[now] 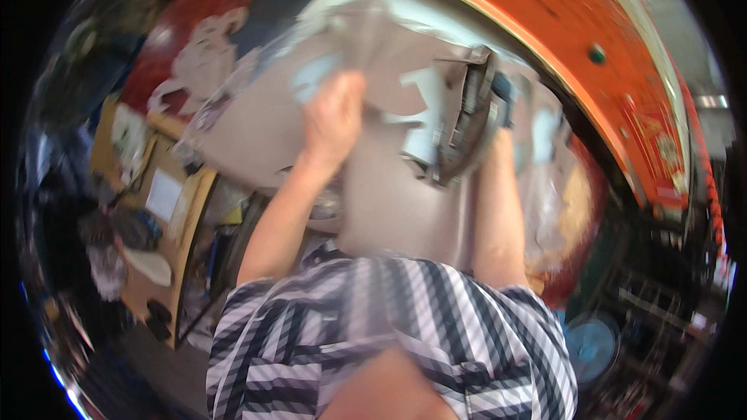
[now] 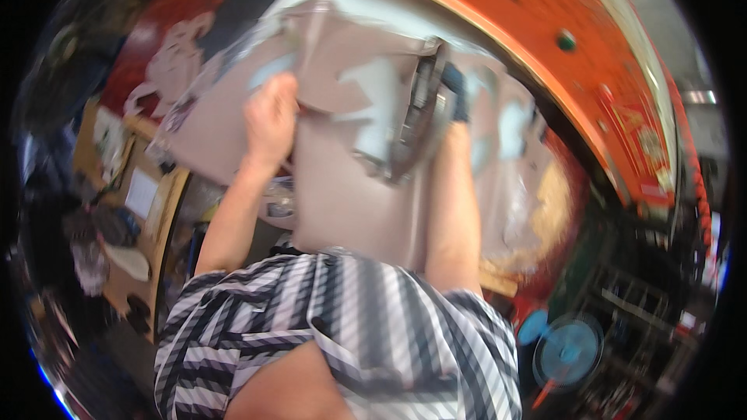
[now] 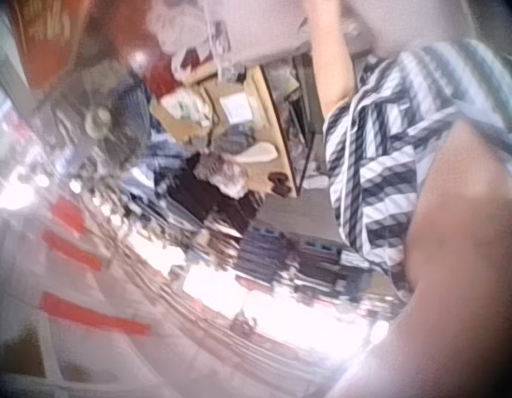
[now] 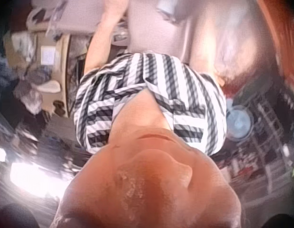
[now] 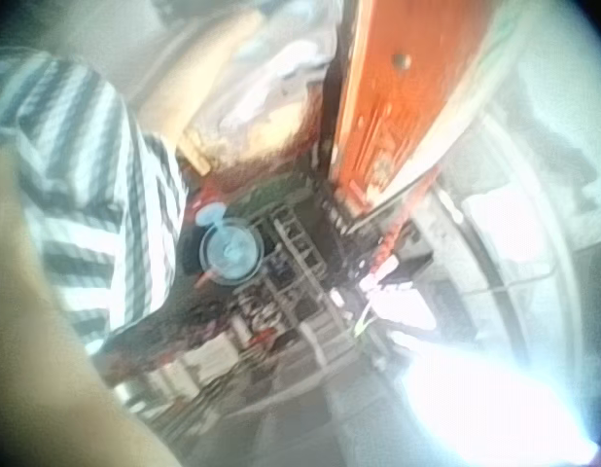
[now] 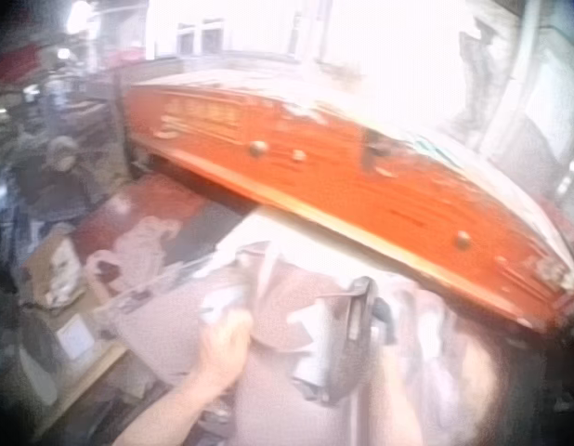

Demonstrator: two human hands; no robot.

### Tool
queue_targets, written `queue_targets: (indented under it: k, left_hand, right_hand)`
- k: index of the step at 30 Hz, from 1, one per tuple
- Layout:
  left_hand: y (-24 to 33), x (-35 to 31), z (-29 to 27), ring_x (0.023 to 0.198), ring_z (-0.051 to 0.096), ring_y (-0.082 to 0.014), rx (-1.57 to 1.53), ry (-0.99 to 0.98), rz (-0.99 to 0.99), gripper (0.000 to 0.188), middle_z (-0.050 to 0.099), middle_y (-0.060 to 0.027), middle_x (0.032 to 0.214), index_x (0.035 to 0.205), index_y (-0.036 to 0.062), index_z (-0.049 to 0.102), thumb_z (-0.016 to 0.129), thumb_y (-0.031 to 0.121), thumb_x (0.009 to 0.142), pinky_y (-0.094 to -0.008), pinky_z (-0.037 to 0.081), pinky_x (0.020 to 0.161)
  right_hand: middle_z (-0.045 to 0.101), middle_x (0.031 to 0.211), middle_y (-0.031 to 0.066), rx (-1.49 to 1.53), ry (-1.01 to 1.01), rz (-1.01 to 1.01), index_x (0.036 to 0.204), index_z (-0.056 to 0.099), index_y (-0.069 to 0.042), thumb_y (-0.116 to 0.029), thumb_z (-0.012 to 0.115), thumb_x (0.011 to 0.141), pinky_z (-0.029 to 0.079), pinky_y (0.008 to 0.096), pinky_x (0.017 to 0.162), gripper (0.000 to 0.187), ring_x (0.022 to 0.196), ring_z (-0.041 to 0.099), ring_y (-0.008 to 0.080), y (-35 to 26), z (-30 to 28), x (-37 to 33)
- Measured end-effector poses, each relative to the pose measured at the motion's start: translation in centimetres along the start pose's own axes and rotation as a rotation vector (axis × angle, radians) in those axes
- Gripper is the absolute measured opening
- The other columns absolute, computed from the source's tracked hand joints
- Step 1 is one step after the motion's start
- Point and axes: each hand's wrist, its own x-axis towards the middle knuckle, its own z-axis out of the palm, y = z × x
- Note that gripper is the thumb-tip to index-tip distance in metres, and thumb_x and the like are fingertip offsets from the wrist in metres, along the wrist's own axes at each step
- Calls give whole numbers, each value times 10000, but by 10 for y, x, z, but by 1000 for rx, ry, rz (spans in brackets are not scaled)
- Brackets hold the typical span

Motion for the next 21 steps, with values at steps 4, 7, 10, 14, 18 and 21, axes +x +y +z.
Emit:
queue_targets:
  k: [4,7,10,14,18,21]
  left_hand:
    - [-11,42,-35,538,510,-267,-30,97,7,174,551,-164,662,880,2,601,529,144,952,-350,407,515]
    - [-23,40,-45,542,516,-164,-248,85,-275,266,544,-52,612,882,-2,615,504,220,980,-312,438,549]
    - [-29,28,-73,619,531,-77,-124,160,-286,287,552,3,676,922,12,625,487,254,991,-262,454,578]
    - [-31,17,-183,574,492,-102,-397,534,-484,298,530,-14,696,941,44,576,399,271,1018,-251,438,544]
    - [-56,18,-214,596,475,-106,-607,291,-586,265,477,15,714,961,42,571,457,276,1011,-266,437,558]
    - [-92,59,-222,621,492,-115,-590,272,-552,240,522,-5,760,980,45,575,485,267,1001,-284,450,594]
  right_hand:
    - [655,1053,107,-160,-142,39,1228,573,-57,-321,655,835,539,345,819,480,903,641,222,-3,20,8]
    - [669,1026,112,-230,-258,19,1214,589,-62,-331,660,825,541,362,815,478,879,650,237,-5,27,7]
    - [668,1017,110,-217,-129,63,1204,594,-60,-332,663,822,538,360,807,474,871,648,234,-4,22,-11]
    - [667,1005,107,-202,-15,75,1190,601,-57,-333,666,819,534,357,796,467,860,645,231,-1,8,-28]
    - [667,993,104,-185,31,77,1176,607,-54,-335,669,815,530,355,786,462,849,642,227,0,3,-32]
    - [666,984,102,-184,38,64,1165,612,-51,-336,671,813,527,353,778,457,840,639,225,-2,3,-31]
